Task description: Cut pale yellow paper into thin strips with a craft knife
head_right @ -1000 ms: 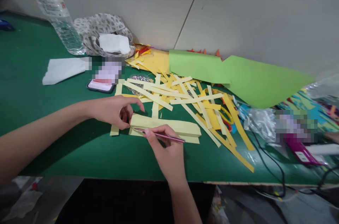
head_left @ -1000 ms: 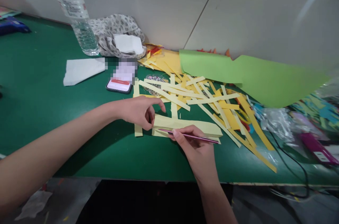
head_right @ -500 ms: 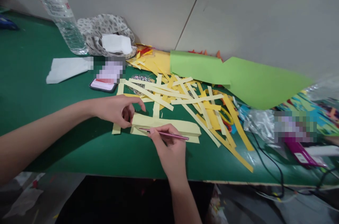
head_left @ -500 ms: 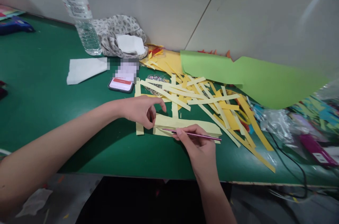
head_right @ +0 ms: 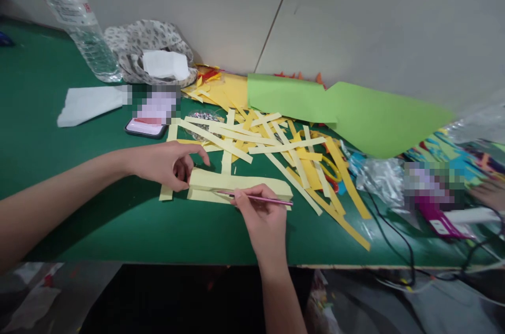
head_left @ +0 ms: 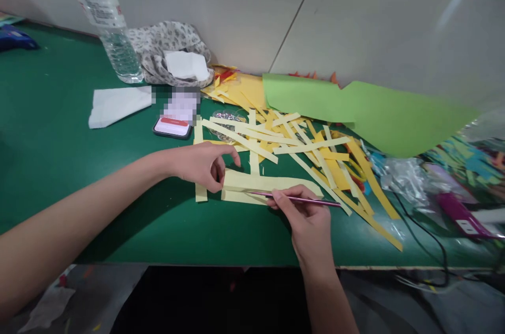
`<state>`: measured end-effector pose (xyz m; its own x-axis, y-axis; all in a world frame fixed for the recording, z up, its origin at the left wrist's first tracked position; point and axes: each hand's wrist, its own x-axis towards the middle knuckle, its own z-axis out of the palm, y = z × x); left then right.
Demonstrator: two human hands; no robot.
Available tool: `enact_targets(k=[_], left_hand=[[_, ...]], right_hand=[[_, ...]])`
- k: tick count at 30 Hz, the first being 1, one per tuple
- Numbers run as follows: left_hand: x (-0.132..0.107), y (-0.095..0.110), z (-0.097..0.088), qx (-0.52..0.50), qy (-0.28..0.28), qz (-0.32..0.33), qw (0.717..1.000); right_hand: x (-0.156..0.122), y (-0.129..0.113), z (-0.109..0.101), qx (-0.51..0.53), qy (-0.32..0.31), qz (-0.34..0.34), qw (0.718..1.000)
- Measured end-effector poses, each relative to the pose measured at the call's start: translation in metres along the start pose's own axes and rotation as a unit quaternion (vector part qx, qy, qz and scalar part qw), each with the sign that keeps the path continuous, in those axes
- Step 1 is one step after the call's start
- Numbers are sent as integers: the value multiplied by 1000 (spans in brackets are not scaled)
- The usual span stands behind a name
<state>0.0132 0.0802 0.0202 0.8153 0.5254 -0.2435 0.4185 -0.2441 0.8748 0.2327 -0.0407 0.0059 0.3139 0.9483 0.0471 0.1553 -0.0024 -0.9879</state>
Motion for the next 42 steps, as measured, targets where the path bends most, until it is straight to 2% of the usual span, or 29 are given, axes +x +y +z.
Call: enact_targets(k=[8,15,18,26,33,42], left_hand=[[0,2,0,10,1,0,1000],[1,-1,1,10,3,-1,1000],[1,0,1,12,4,-8,1000],[0,2,1,12,5,0,1000],[-1,6,1,9,5,-19,1000],[0,4,1,2,10,-11,1000]], right_hand=[[-6,-2,3,4,13,-12,1000],[-10,-10,11,-97,-75,-85,989],[-9,-12,11,-120,-107,-94,982],[-7,-12,10,-155,-136,-111,972],[-9,-11,10,-179,-130,-111,969],[-11,-12,11,-185,-140,-113,966]])
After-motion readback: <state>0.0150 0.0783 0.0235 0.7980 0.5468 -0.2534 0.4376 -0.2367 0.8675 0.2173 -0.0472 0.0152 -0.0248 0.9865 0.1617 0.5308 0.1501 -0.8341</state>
